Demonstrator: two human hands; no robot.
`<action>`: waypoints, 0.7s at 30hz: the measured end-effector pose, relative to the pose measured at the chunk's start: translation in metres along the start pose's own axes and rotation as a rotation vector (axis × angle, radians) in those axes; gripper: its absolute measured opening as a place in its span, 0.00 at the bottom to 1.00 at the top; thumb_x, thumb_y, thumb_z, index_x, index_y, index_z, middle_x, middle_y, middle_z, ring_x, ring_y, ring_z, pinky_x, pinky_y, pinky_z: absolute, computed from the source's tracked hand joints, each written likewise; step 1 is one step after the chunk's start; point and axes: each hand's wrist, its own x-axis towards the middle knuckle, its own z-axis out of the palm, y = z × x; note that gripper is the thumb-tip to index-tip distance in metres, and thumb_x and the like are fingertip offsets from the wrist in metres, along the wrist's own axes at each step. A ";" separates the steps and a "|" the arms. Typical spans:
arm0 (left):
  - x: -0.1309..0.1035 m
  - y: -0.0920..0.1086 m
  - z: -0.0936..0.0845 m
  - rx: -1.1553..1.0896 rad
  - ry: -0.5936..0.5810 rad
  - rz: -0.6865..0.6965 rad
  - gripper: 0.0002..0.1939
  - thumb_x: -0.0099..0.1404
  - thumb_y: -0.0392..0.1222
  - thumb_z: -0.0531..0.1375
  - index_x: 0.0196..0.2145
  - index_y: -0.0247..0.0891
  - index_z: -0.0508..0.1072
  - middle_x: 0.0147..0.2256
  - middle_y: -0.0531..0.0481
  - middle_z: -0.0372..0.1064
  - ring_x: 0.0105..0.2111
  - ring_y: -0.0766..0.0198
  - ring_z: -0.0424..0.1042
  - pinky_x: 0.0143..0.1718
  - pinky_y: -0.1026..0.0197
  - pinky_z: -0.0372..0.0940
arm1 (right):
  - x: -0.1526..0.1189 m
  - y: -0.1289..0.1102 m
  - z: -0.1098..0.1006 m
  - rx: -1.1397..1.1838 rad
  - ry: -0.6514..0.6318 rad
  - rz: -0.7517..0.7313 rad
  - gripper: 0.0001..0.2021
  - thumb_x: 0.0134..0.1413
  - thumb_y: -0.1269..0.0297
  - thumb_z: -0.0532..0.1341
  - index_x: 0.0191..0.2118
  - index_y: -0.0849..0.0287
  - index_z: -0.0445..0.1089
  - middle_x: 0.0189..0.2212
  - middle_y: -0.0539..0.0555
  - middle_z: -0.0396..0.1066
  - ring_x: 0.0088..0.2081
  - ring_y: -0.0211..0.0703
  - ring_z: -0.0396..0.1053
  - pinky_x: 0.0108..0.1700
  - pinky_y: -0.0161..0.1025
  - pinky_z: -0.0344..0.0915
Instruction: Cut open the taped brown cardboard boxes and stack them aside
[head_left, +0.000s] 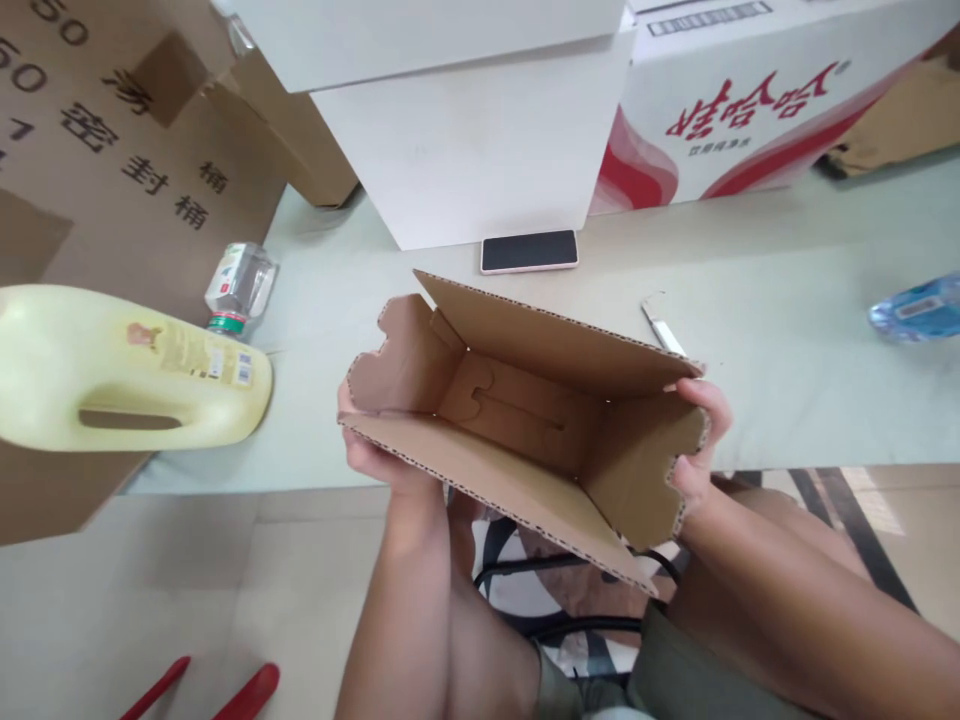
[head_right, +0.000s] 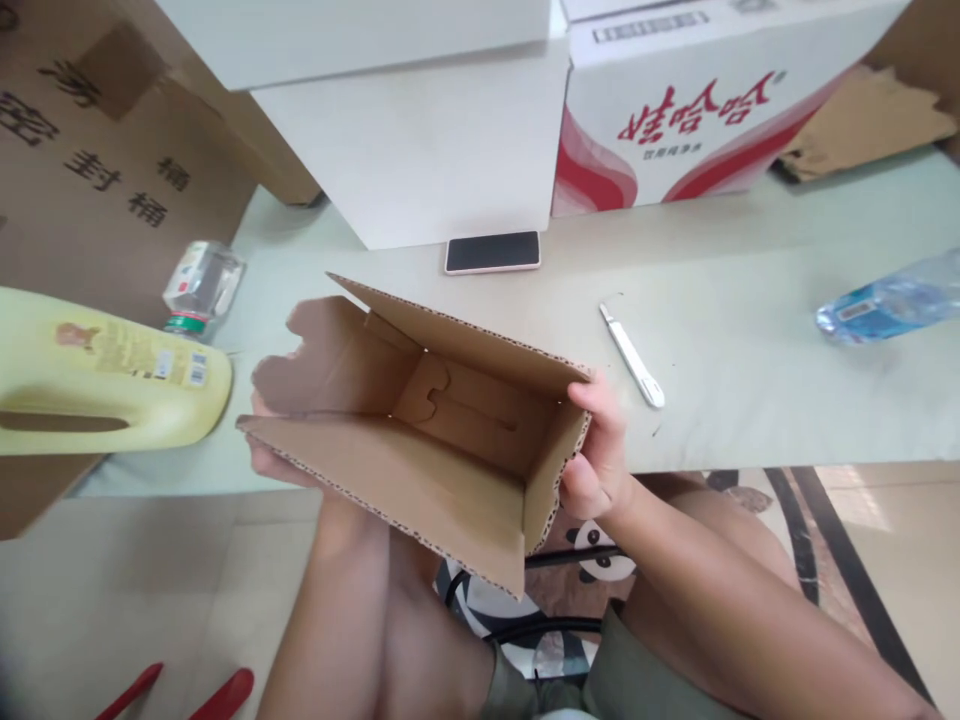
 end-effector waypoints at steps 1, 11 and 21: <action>-0.002 0.002 0.002 -0.006 -0.014 -0.014 0.22 0.68 0.62 0.47 0.39 0.46 0.73 0.42 0.52 0.74 0.53 0.51 0.73 0.53 0.50 0.67 | 0.002 -0.005 -0.002 0.057 0.028 -0.081 0.24 0.52 0.39 0.52 0.55 0.31 0.61 0.44 0.53 0.67 0.48 0.59 0.71 0.46 0.60 0.72; 0.009 0.000 0.000 0.123 -0.067 0.330 0.25 0.61 0.62 0.54 0.48 0.45 0.71 0.48 0.47 0.73 0.50 0.54 0.73 0.52 0.51 0.69 | 0.021 -0.007 -0.021 0.092 0.034 0.095 0.23 0.63 0.47 0.54 0.62 0.37 0.60 0.64 0.51 0.63 0.65 0.56 0.63 0.64 0.59 0.63; 0.011 0.032 0.005 0.118 -0.141 0.321 0.12 0.60 0.55 0.53 0.29 0.45 0.61 0.41 0.48 0.72 0.49 0.51 0.71 0.56 0.42 0.63 | 0.015 -0.005 -0.018 -0.053 -0.038 -0.125 0.24 0.60 0.42 0.53 0.60 0.36 0.60 0.53 0.54 0.68 0.57 0.58 0.69 0.59 0.59 0.68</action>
